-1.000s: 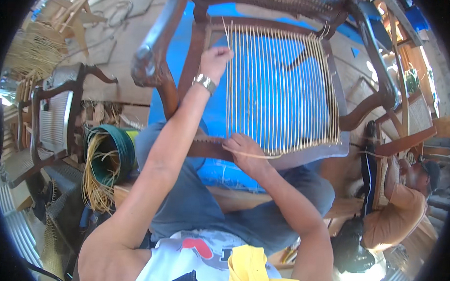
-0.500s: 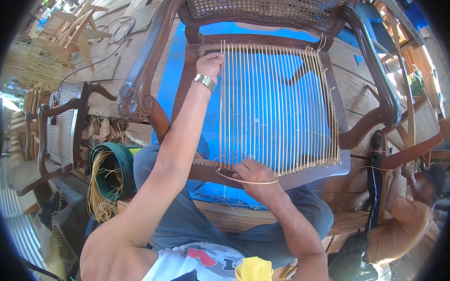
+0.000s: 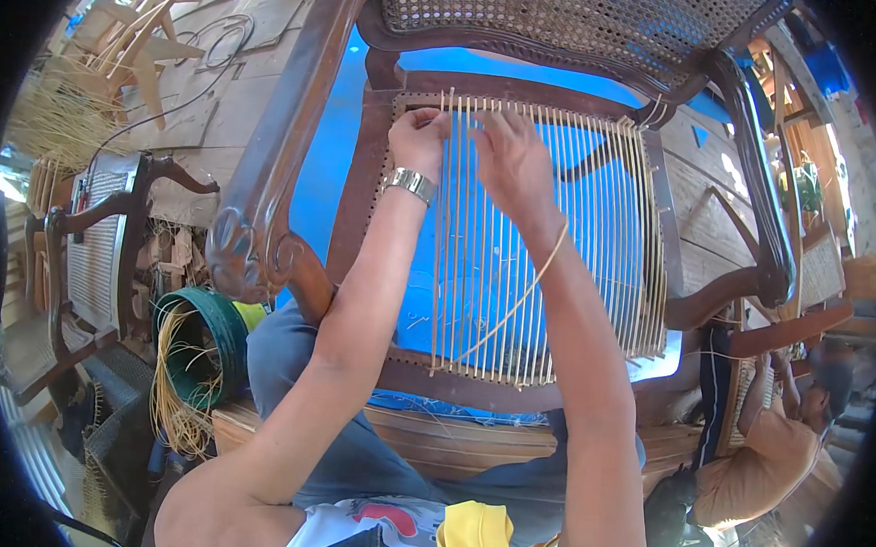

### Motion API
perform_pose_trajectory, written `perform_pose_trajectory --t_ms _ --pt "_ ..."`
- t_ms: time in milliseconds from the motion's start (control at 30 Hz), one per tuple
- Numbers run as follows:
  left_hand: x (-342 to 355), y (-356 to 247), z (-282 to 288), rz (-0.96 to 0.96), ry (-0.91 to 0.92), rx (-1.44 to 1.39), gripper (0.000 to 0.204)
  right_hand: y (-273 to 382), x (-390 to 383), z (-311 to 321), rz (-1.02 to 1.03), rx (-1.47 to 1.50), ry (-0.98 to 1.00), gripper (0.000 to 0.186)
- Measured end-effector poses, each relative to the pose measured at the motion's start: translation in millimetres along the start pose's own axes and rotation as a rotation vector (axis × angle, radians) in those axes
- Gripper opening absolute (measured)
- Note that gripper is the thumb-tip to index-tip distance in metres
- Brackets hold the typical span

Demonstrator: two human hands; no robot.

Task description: Repairing a chair by weaving new straw material onto the seat frame.

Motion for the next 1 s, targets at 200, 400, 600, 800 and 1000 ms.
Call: perform_pose_trajectory --t_ms 200,400,600,800,1000 --pt "-9.4 -7.9 2.1 0.099 -0.034 -0.045 0.010 -8.2 38.1 -34.8 0.248 -0.109 -0.126 0.015" --pt "-22.7 -6.6 -3.9 0.073 -0.070 -0.131 0.009 -26.0 27.9 -21.7 0.130 -0.197 -0.072 0.016" --pt "-159.0 -94.6 -5.5 -0.141 0.358 0.011 0.022 -20.3 -81.1 114.7 -0.080 -0.129 0.459 0.022" --pt "-253.8 -253.0 -10.2 0.188 0.670 -0.104 0.022 42.4 -296.1 295.1 -0.367 -0.168 0.615 0.015" --pt "-299.2 -245.0 -7.6 0.196 0.703 -0.085 0.024 78.7 -469.8 371.5 -1.603 -0.002 -0.194 0.013"
Point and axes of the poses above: each hand's wrist, its own x-axis towards the middle knuckle, its own z-axis out of the back of the hand, y = z × x, the point moved 1 cm from there along x, towards the middle knuckle, and after that the axes turned 14 degrees about -z, right-handed, at the moved point
